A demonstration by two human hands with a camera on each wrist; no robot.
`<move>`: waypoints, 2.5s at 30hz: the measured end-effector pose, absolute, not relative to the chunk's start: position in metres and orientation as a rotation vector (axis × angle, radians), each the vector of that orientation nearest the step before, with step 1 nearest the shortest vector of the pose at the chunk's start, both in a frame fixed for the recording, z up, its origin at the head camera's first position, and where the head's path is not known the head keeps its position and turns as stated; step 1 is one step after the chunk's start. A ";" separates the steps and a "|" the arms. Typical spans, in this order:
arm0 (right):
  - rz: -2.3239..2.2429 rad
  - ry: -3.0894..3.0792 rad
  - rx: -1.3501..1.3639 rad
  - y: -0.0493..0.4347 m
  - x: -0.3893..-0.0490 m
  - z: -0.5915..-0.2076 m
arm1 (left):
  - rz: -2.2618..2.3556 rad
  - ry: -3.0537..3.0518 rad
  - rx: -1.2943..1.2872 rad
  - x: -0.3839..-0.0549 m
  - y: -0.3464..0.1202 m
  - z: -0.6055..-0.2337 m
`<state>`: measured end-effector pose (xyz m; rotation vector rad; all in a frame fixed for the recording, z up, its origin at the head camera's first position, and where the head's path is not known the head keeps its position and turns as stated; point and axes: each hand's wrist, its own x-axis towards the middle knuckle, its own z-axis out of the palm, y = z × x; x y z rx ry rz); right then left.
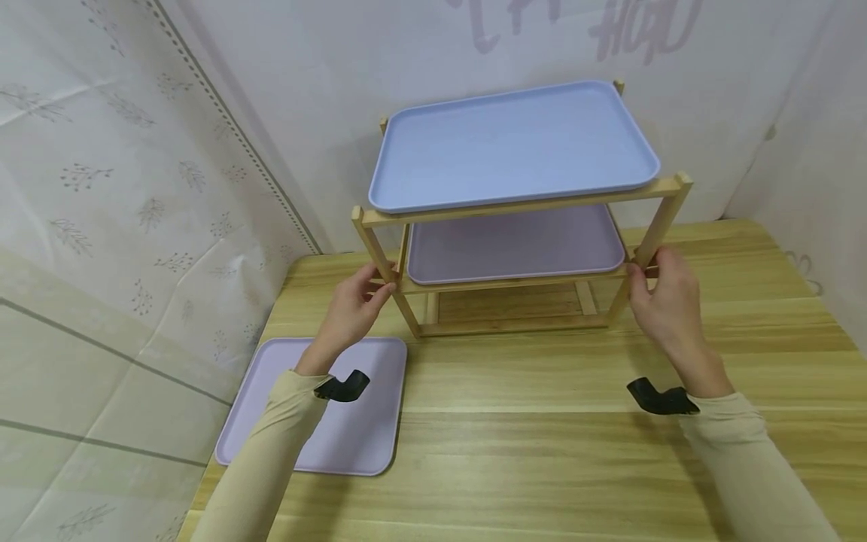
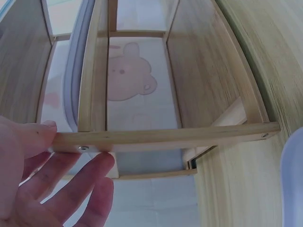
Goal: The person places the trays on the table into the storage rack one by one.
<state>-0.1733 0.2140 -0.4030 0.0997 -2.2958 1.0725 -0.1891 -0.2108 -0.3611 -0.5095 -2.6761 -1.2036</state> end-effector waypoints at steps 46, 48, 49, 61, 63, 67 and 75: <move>1.082 -2.309 0.068 0.216 -0.174 -0.405 | -0.432 -3.205 0.672 -0.062 -0.393 -0.443; 1.078 -2.311 0.069 0.216 -0.174 -0.406 | -0.425 -3.211 0.673 -0.062 -0.395 -0.443; 1.076 -2.311 0.071 0.216 -0.174 -0.406 | -0.425 -3.213 0.670 -0.062 -0.395 -0.443; 1.066 -2.309 0.087 0.217 -0.174 -0.407 | -0.327 -3.222 0.463 -0.059 -0.403 -0.448; 1.067 -2.309 0.094 0.217 -0.174 -0.406 | -0.327 -3.230 0.445 -0.059 -0.403 -0.449; 1.069 -2.311 0.098 0.218 -0.174 -0.406 | -0.361 -3.224 0.429 -0.058 -0.404 -0.452; 1.076 -2.322 0.112 0.220 -0.174 -0.405 | -0.479 -3.203 0.414 -0.059 -0.408 -0.449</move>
